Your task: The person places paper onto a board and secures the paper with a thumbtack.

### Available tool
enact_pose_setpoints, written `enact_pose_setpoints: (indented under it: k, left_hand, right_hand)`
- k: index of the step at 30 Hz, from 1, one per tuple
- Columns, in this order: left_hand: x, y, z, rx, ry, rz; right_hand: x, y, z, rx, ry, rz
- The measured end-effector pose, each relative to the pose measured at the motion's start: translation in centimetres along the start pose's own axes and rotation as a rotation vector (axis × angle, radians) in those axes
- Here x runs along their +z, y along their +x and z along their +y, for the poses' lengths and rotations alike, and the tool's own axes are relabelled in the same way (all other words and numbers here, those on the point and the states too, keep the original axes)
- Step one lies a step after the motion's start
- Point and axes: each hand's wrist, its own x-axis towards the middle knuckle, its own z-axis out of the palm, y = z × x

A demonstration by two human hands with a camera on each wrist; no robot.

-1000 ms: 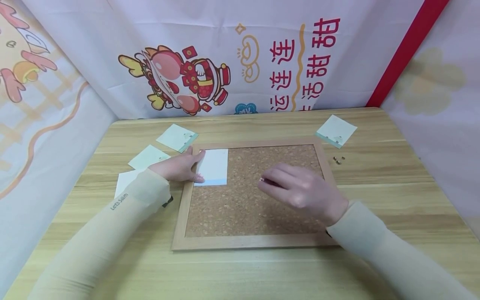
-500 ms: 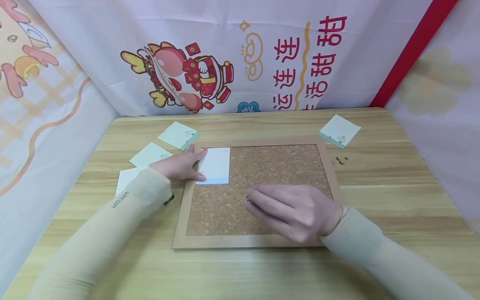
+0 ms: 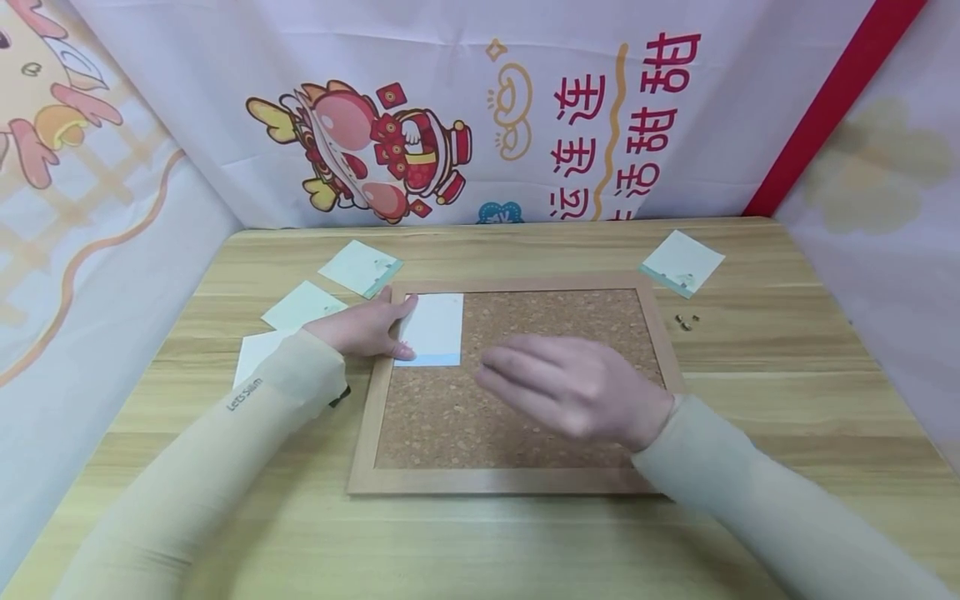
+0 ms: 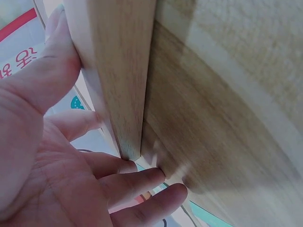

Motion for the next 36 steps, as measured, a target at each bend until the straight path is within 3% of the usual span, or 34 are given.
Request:
enact_pose_setpoints:
  k: [4,11,17,20,24,36]
  left_hand:
    - [-0.1,0.0,-0.1,-0.022,-0.006,-0.006]
    - [-0.4,0.4,0.4,-0.027,0.023,-0.016]
    - [-0.4,0.9,0.7,-0.060,0.007,-0.028]
    - [-0.4,0.9,0.7,-0.073,-0.003,-0.034]
    - [-0.3,0.6,0.8,-0.070,-0.013,-0.032]
    - [-0.3,-0.3,0.6,-0.081,-0.036,-0.016]
  right_hand:
    - [1.8,-0.7,2.2,0.278,0.143,-0.178]
    - [6.8,-1.3,7.2,0.814,0.461,-0.395]
    - [11.0,-1.9,10.3,1.243,0.642,-0.679]
    - [12.9,-2.3,11.3,1.366,0.702,-0.756]
    - [14.8,-2.6,12.2,1.484,0.759,-0.782]
    - [19.0,-1.6,12.9,1.714,0.834,-0.942]
